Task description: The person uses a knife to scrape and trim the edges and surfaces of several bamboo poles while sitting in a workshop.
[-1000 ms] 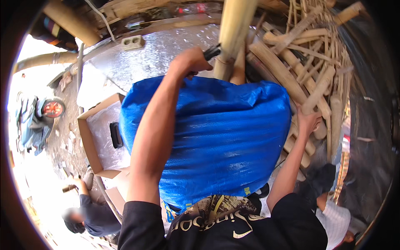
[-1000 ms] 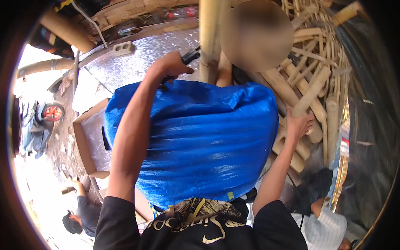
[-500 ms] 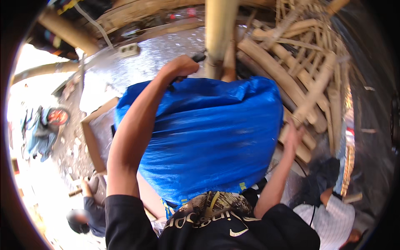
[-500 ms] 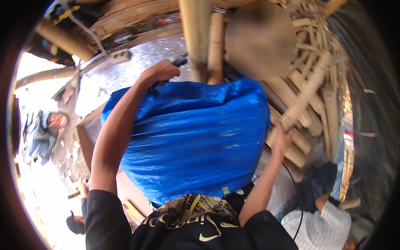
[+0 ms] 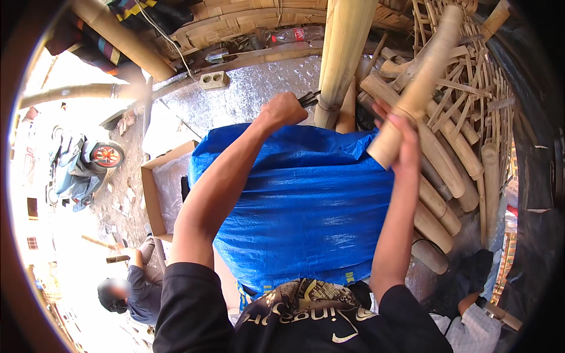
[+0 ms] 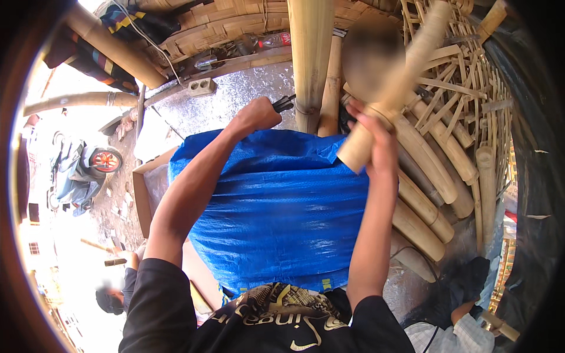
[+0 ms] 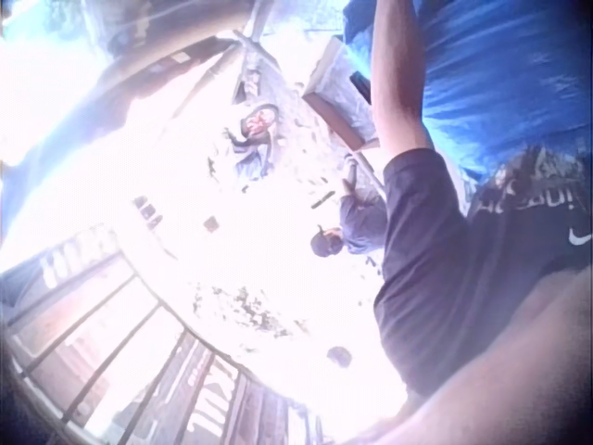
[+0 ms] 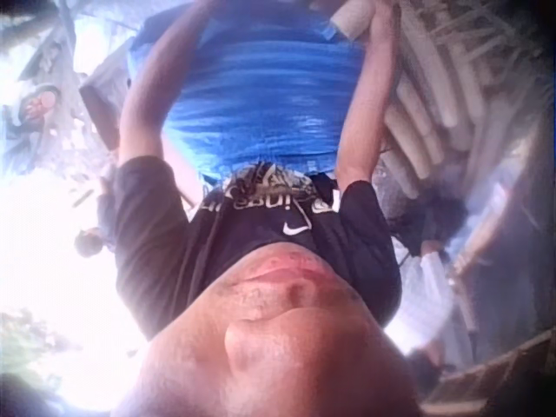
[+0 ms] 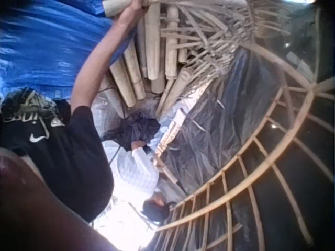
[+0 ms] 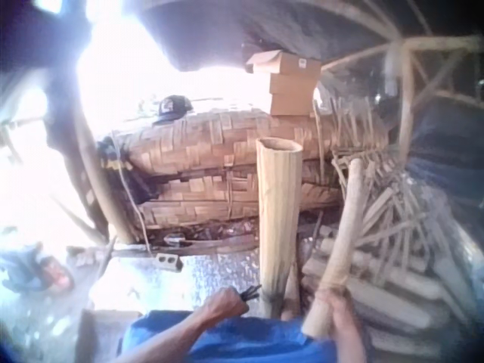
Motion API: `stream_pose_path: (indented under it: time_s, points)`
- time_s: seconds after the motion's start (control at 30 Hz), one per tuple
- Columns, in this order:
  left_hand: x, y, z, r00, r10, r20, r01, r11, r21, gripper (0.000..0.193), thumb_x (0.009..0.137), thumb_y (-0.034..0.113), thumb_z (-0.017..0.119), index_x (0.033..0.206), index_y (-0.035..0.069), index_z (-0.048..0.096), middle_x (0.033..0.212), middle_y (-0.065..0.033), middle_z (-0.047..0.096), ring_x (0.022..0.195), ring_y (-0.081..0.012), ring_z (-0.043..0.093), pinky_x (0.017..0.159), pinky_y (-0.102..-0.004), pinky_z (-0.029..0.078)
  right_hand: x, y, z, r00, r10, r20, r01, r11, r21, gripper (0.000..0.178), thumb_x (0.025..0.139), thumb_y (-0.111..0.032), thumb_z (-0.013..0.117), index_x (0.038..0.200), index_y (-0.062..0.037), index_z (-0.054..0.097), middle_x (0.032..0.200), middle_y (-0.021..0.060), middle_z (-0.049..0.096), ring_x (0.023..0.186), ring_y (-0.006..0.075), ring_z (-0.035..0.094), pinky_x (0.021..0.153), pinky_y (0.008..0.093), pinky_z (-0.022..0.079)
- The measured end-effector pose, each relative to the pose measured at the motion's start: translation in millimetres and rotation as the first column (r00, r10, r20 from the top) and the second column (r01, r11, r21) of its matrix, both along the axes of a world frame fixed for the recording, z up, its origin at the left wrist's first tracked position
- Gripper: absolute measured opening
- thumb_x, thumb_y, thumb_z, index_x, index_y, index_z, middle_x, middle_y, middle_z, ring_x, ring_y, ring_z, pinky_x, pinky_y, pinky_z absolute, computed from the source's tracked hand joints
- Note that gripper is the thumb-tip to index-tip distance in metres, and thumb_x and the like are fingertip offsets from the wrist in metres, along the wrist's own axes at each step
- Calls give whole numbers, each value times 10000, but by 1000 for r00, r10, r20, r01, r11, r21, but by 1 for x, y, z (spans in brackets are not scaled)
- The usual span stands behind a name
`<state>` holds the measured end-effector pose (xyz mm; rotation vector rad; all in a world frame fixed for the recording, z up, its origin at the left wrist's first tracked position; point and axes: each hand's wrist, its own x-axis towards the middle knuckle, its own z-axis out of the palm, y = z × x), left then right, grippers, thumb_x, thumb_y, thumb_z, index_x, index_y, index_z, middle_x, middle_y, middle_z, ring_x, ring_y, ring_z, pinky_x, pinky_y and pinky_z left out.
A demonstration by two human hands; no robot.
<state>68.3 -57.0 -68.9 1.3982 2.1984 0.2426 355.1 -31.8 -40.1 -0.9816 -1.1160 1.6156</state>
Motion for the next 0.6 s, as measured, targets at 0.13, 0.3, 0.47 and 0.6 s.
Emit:
stream_pose_path:
  time_s: [0.13,0.3,0.47,0.6]
  points:
    - [12,-2,18,1000,-8,-14,6,995,-101,408,760,208,615,1051,-51,739,1107,-293,709,1092,-431,685,971,-497,523,-35,44,-37,977,162,-136,-177,979,-106,537,811,-266,719,1261,-7,582,1128,87,584,1054,210,586,871,352,517]
    - [8,0,16,999,-51,-11,51,998,-37,373,747,194,613,989,-64,733,1031,-322,706,1011,-452,698,888,-515,541,-43,43,-40,967,203,-152,-226,962,-154,515,767,-254,762,1189,-15,589,1007,86,608,912,216,655,757,370,588]
    - [-13,31,16,997,-56,-61,66,981,180,359,760,206,608,869,-126,690,827,-299,704,824,-425,726,725,-490,570,-77,73,-8,955,244,-168,-260,962,-80,430,805,-187,733,1154,17,587,1032,116,611,911,254,686,822,429,626]
    - [-26,61,45,990,-128,59,128,992,6,310,816,219,629,751,-83,616,623,-155,614,509,-255,616,473,-405,495,-97,106,-1,975,209,-76,-208,978,15,523,817,-168,721,1270,19,539,1110,130,612,936,336,705,825,462,635]
